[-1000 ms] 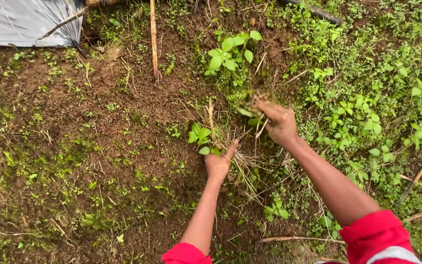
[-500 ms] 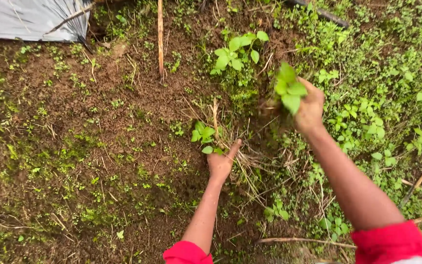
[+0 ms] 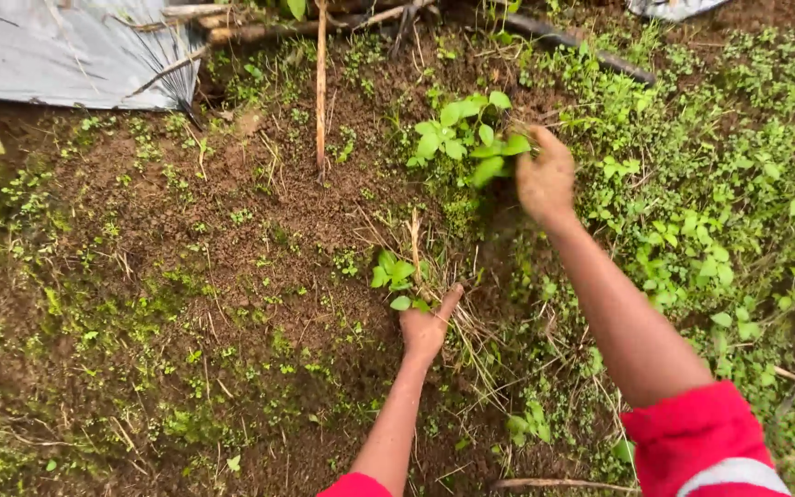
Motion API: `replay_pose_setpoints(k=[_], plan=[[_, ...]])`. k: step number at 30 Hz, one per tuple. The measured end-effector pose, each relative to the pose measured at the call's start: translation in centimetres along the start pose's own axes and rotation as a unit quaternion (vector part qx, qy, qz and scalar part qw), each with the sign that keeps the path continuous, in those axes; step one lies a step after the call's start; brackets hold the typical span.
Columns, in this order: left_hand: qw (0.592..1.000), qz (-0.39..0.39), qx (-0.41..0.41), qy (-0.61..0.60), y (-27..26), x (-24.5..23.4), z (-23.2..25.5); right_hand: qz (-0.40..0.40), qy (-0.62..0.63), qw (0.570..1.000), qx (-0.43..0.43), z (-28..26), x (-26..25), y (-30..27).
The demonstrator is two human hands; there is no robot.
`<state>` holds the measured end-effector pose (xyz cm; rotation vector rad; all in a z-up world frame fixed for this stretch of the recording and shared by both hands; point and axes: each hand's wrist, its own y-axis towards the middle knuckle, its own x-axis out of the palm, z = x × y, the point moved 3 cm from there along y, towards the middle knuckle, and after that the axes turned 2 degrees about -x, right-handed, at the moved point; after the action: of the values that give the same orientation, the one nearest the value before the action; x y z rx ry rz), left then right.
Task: The person stands barefoot in a muddy area and pulls weeds and small plants from the ground by hand. They gather the uprooted vegetation into a bundle held in their left hand while continuing to pull more weeds with their right hand.
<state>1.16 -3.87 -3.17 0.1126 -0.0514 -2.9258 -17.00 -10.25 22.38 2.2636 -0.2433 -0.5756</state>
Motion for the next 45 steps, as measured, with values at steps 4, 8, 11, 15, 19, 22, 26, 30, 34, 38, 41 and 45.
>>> replay_pose_setpoints(k=[4,8,11,15,19,22,26,30,34,38,41,45], plan=[[0.999,-0.014,-0.041,-0.015,0.4,1.3,-4.1,-0.014,-0.077,0.997,0.014,-3.2,4.0,1.8],[0.999,-0.015,-0.014,-0.038,0.4,1.4,-3.9,0.059,-0.071,0.987,-0.131,1.7,6.6,1.6],[0.999,-0.013,-0.021,-0.032,-0.1,1.6,-3.7,0.035,-0.078,0.989,-0.123,0.3,5.3,-0.5],[0.999,-0.024,-0.024,-0.015,0.2,2.0,-4.7,-0.091,-0.092,0.989,-0.075,1.0,2.5,-3.2],[0.999,-0.033,-0.022,-0.028,0.4,2.4,-5.1,-0.268,-0.15,0.951,0.043,-5.8,-0.5,-2.2],[1.0,-0.024,-0.003,-0.02,0.5,2.4,-5.3,-0.387,-0.209,0.884,0.16,-11.0,-1.3,0.0],[1.0,-0.018,0.014,-0.016,0.2,2.2,-5.6,-0.499,-0.236,0.817,0.166,-12.8,1.6,-0.1],[0.998,-0.025,0.027,-0.042,0.8,2.4,-7.2,-0.305,-0.214,0.925,0.074,-8.2,5.4,-0.3],[0.994,-0.032,-0.094,0.04,-0.5,0.3,0.3,0.016,-0.076,0.993,-0.087,-5.3,8.3,1.3],[1.0,-0.005,0.007,0.019,-0.3,1.2,-4.2,0.041,-0.069,0.979,-0.187,1.1,10.2,1.6],[0.999,-0.015,0.018,0.029,-0.8,0.9,-3.8,-0.044,-0.121,0.968,-0.213,0.4,10.1,-1.1],[0.996,0.012,0.067,0.056,-1.1,-0.1,-0.3,-0.247,-0.21,0.94,-0.105,-5.6,8.1,-3.3]])
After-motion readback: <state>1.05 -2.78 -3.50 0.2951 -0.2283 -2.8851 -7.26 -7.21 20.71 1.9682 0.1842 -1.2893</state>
